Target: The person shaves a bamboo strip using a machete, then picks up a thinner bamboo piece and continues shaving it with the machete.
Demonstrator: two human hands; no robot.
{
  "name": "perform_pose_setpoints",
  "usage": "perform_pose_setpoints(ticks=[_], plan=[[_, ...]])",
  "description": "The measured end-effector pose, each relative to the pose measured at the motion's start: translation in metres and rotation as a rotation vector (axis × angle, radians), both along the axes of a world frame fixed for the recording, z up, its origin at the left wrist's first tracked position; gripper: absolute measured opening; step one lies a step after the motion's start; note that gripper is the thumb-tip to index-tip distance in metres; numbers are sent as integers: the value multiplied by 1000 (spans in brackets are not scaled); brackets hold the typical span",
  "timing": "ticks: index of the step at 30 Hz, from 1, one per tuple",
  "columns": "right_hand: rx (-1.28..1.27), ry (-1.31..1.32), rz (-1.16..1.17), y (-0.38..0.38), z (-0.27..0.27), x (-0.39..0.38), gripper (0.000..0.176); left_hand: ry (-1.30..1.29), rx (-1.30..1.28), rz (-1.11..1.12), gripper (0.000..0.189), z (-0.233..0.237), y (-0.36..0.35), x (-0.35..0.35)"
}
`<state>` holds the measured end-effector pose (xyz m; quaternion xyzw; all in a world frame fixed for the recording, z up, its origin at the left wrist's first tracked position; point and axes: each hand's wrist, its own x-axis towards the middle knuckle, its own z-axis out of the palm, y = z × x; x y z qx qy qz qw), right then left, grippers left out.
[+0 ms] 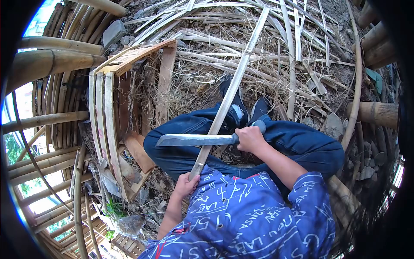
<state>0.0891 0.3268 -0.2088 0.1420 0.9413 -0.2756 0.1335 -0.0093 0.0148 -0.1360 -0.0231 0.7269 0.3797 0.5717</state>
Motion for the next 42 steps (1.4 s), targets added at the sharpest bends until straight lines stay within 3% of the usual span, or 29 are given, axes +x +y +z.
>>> perform_pose_setpoints(ticks=[15, 24, 30, 32, 34, 38, 42], plan=[[73, -27, -88, 29, -4, 7, 26, 22, -16, -1, 22, -2, -1, 1], [206, -113, -433, 103, -19, 12, 24, 10, -1, 23, 21, -3, -3, 2], [257, -142, -348, 139, -13, 1, 25, 3, 8, 25, 22, -3, -4, 1], [220, -137, -424, 154, -23, -2, 25, 12, 5, 18, 22, -2, -3, 3], [223, -102, -699, 174, -32, 1, 25, 22, -3, 8, 22, 1, -5, 2], [262, -96, -611, 196, -31, 7, 24, -22, -8, 5, 22, -2, -1, -4], [236, -99, -594, 161, -14, -5, 26, -34, -8, 50, 23, 2, 0, -1]])
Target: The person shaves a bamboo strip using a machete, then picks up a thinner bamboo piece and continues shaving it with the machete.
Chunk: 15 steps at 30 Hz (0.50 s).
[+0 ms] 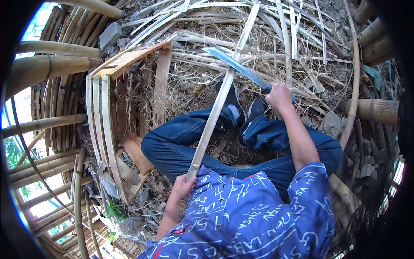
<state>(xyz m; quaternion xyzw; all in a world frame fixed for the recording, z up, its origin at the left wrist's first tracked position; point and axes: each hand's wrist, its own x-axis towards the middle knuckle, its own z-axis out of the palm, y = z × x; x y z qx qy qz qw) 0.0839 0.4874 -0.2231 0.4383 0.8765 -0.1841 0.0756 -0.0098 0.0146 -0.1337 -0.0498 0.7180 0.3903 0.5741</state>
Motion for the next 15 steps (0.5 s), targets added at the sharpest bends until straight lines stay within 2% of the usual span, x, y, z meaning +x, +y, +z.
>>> perform_pose_setpoints(ticks=[4, 10, 15], plan=[[-189, 88, 103, -74, 32, 0, 26, -18, 4, 6, 23, 2, 2, -1], [-416, 104, 471, -182, 65, 2, 26, -6, -7, -3, 25, 10, 10, -2], [-454, 126, 608, -224, 47, 8, 26, 10, 16, -22, 25, 4, 4, 0]])
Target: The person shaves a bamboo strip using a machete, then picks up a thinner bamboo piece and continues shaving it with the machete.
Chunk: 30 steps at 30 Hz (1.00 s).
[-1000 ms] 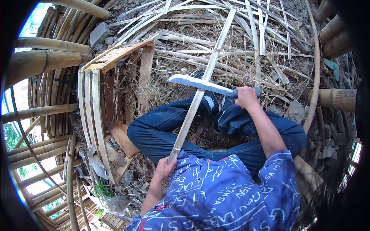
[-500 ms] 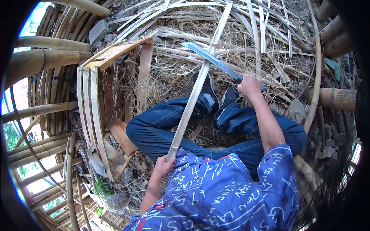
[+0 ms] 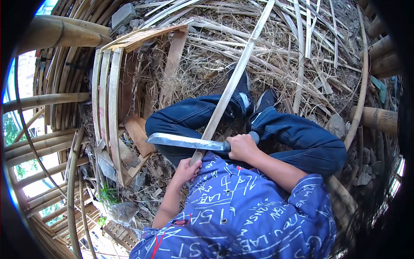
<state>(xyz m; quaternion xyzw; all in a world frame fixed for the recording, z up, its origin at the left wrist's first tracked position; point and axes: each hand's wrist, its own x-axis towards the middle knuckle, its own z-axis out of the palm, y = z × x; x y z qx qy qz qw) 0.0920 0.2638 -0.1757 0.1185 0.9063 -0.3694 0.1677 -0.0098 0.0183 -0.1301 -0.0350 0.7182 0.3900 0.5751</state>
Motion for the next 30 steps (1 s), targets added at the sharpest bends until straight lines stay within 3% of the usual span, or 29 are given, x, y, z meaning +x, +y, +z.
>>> perform_pose_setpoints(ticks=[19, 25, 30], plan=[[160, 36, -4, 26, -17, -1, 27, -1, 18, 8, 25, -3, -1, 1], [307, -100, -366, 99, -34, -3, 22, 10, 3, -5, 23, 0, 1, 1], [397, -75, -471, 155, -41, -3, 19, 8, 16, 6, 23, -2, 1, 0]])
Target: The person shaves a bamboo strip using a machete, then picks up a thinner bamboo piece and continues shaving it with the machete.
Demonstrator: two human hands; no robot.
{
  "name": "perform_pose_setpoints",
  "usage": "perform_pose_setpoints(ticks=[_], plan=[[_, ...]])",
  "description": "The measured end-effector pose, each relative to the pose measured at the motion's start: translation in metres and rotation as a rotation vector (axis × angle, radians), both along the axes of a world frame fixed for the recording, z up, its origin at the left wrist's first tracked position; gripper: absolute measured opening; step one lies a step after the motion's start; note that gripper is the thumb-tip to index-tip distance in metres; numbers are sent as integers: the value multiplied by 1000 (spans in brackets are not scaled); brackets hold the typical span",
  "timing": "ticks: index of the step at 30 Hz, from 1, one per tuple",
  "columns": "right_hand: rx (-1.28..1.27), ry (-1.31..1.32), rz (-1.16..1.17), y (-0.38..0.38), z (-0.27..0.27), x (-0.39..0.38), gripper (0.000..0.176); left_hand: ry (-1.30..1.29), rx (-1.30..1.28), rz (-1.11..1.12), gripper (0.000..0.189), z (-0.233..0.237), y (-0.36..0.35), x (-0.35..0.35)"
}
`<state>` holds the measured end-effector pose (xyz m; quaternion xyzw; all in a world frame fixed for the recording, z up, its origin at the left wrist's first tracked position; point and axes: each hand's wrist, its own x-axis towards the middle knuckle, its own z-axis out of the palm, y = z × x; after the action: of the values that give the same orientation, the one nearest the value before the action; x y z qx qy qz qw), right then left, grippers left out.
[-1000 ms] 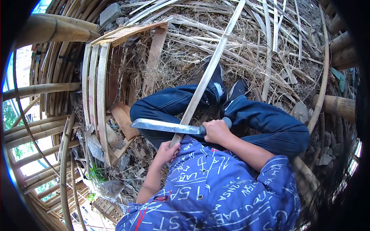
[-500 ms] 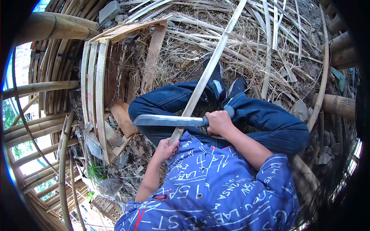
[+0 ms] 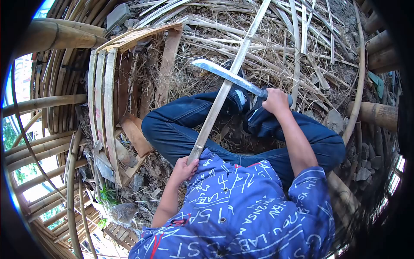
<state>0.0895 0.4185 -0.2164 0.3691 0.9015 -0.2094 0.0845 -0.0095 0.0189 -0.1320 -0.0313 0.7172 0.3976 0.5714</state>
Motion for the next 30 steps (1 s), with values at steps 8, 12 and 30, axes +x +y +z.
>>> perform_pose_setpoints(ticks=[8, 12, 30], plan=[[-163, 81, 34, -55, 24, 9, 24, -26, -20, 26, 24, 5, 3, 0], [-335, 60, 270, -113, 58, 7, 22, -48, -22, 33, 24, 7, 7, 0], [-349, 34, 450, -160, 47, 0, 27, -44, 67, 67, 24, -3, 28, 10]])
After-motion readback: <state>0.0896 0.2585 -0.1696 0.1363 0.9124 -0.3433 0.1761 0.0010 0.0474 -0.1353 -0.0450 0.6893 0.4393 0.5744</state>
